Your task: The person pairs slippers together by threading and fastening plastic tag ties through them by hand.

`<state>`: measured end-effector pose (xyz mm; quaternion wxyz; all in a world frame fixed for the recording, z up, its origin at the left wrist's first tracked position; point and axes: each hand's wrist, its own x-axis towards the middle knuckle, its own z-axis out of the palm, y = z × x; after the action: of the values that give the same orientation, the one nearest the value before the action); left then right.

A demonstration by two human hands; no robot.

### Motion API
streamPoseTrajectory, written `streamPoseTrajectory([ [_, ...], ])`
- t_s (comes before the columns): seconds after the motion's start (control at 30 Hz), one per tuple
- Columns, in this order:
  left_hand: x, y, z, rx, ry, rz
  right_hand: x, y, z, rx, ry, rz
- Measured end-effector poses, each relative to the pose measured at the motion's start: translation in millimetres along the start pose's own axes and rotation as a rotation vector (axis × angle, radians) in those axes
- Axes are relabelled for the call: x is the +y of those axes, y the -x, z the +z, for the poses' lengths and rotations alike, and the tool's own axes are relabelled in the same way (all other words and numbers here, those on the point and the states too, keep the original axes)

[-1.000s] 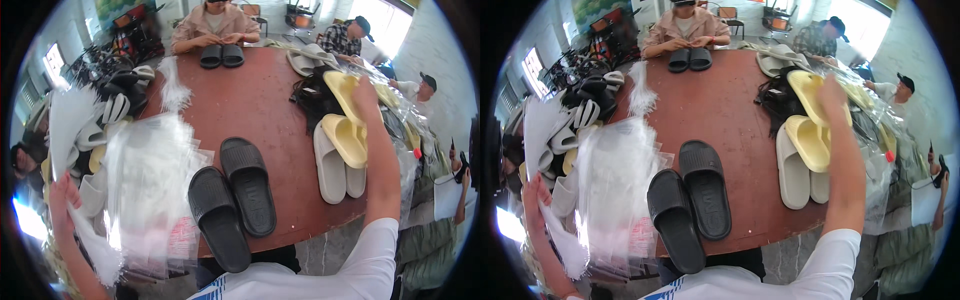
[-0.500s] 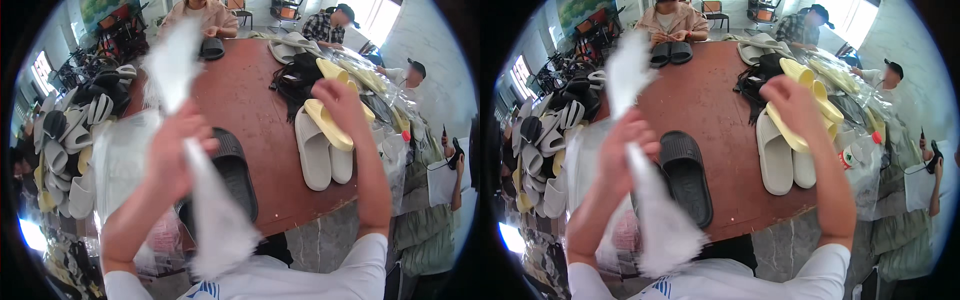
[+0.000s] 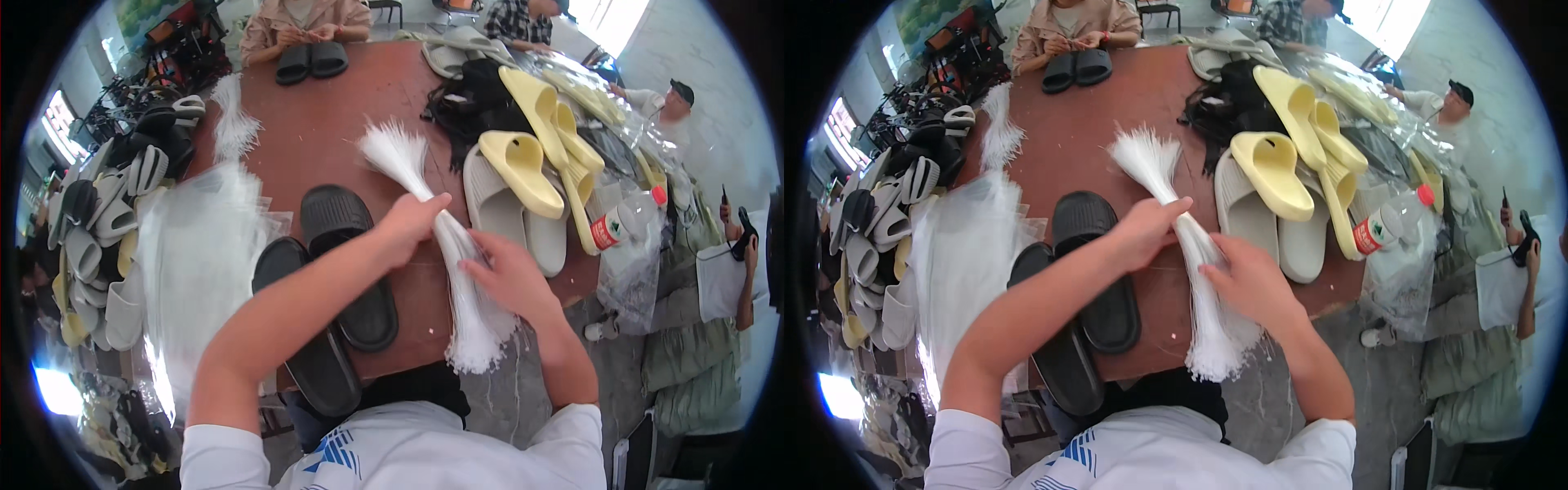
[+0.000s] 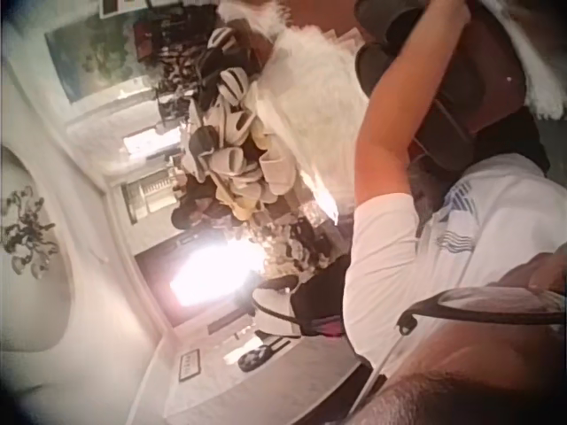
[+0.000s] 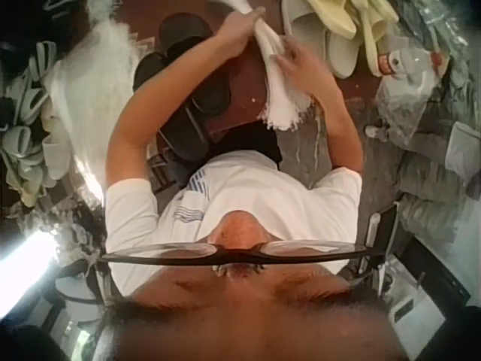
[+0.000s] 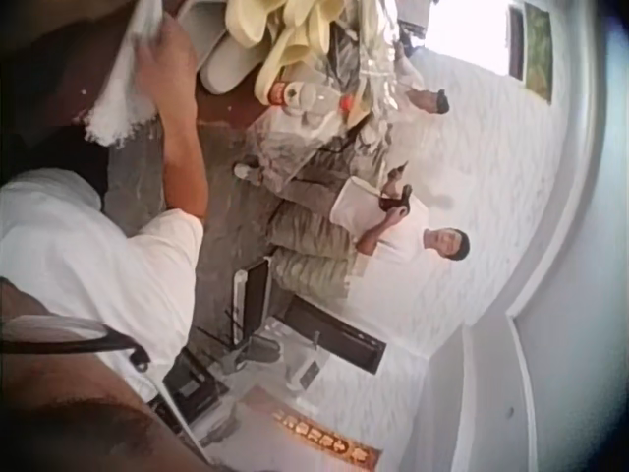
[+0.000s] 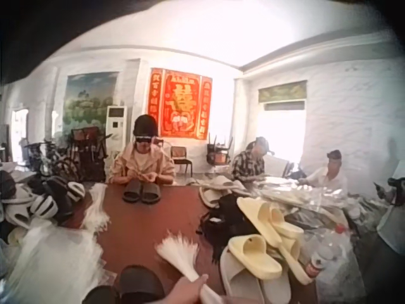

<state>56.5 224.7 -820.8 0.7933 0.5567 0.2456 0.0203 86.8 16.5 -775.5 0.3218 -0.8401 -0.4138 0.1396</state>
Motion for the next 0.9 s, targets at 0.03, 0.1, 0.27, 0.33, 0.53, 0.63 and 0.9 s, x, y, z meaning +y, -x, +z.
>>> streamPoseTrajectory([
  [0.03, 4, 4, -5, -0.131, -0.118, -0.022, 5, -2, -1, 0.021, 0.015, -0.006],
  [0.1, 17, 22, -12, -0.188, -0.328, 0.048, 16, -5, -1, 0.062, 0.046, -0.029],
  [0.27, 20, 92, -32, -0.203, -1.035, 0.667, 15, 32, -28, 0.293, 0.225, -0.128],
  [0.33, 17, 111, -37, -0.34, -1.29, 0.892, 10, 45, -39, 0.18, 0.024, 0.035],
  [0.53, -4, 111, -45, -0.537, -1.63, 1.052, -8, 62, -8, -0.034, 0.124, -0.406],
  [0.63, 1, 116, -52, -0.605, -1.627, 1.09, -24, 60, 9, -0.247, 0.224, -0.586],
  [0.9, 50, 159, -112, -0.096, -1.323, 1.637, -6, 58, 15, -0.318, 0.398, -0.479],
])
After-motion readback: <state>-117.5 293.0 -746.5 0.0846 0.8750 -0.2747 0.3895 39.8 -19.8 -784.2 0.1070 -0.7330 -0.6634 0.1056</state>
